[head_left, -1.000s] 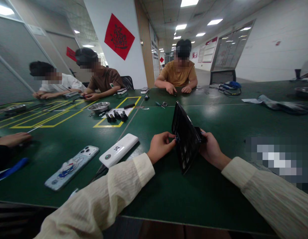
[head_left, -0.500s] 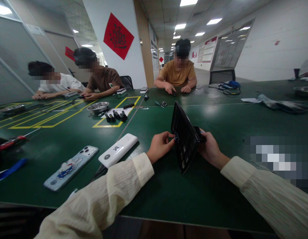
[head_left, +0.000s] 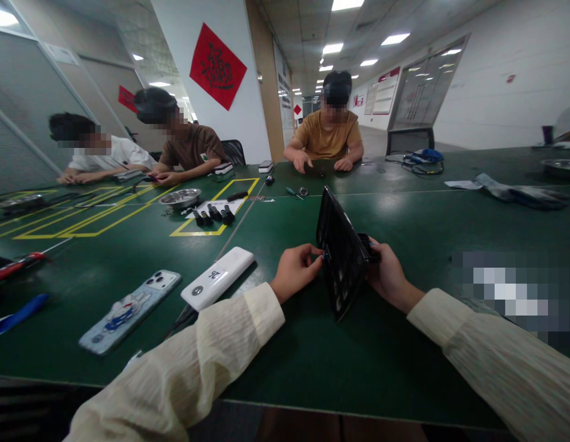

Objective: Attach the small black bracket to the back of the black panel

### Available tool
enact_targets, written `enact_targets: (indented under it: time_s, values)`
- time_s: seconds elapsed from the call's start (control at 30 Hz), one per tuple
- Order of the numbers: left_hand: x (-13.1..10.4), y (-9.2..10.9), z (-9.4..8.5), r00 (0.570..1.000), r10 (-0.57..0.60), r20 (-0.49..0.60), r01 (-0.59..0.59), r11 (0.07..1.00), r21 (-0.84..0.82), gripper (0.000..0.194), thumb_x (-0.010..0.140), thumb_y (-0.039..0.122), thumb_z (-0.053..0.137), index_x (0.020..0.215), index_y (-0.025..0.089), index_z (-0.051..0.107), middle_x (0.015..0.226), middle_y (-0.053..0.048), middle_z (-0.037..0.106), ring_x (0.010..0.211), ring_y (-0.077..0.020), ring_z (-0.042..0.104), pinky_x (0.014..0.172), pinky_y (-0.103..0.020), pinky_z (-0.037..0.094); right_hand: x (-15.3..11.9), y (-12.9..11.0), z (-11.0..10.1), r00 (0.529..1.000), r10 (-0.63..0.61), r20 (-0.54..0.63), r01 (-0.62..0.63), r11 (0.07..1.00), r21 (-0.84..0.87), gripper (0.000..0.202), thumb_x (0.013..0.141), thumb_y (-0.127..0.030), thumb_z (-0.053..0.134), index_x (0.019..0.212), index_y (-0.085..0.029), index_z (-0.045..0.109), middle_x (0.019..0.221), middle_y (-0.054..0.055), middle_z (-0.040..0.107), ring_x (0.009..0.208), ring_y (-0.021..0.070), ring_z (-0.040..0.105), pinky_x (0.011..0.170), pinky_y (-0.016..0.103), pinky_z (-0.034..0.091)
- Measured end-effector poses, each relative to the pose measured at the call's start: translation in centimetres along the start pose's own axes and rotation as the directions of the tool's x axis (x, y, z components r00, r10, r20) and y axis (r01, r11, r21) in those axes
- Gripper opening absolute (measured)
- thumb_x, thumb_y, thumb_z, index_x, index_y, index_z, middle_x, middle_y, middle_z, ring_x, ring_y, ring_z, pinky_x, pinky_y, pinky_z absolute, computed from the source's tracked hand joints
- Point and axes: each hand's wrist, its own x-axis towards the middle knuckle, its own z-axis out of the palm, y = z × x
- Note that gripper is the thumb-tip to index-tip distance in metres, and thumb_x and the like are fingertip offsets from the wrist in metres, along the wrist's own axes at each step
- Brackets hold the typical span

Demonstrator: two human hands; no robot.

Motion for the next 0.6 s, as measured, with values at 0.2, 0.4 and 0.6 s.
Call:
enact_targets:
  time_s: [0.2, 0.4, 0.6]
  values:
    - [-0.19, 0.04, 0.11, 1.000, 0.012, 0.012, -0.013, 0.999, 0.038, 0.021, 0.080, 0.033, 0.051, 0.086, 0.015, 0.060, 0.053, 0.003, 0.051, 0.049, -0.0097, 0.047, 0.049, -0.022, 0.031, 0.15, 0.09, -0.12, 1.000, 0.007, 0.005, -0.007, 1.000, -0.005, 0.035, 0.069, -0.032, 0.043, 0.103, -0.024, 0.048, 0.059, -0.004, 0.050, 0.043, 0.0123, 0.044, 0.035, 0.020, 0.033]
    - [0.11, -0.74, 0.65, 0.998, -0.030, 0.046, 0.035, 0.994, -0.105, 0.020, 0.082, 0.035, 0.047, 0.084, 0.016, 0.055, 0.059, 0.002, 0.056, 0.050, -0.0096, 0.048, 0.048, -0.021, 0.033, 0.16, 0.10, -0.06, 1.000, -0.013, 0.004, 0.013, 0.999, -0.031, 0.037, 0.070, -0.032, 0.042, 0.105, -0.023, 0.047, 0.059, -0.004, 0.050, 0.043, 0.0126, 0.044, 0.034, 0.020, 0.031]
    - [0.02, -0.35, 0.42, 0.993, -0.071, 0.094, 0.087, 0.979, -0.185, 0.019, 0.082, 0.035, 0.048, 0.083, 0.017, 0.051, 0.058, 0.003, 0.054, 0.048, -0.0087, 0.047, 0.047, -0.020, 0.034, 0.01, -0.02, 0.04, 1.000, -0.018, 0.020, 0.018, 0.999, -0.031, 0.037, 0.069, -0.031, 0.042, 0.105, -0.023, 0.047, 0.059, -0.004, 0.050, 0.043, 0.0127, 0.044, 0.034, 0.020, 0.031]
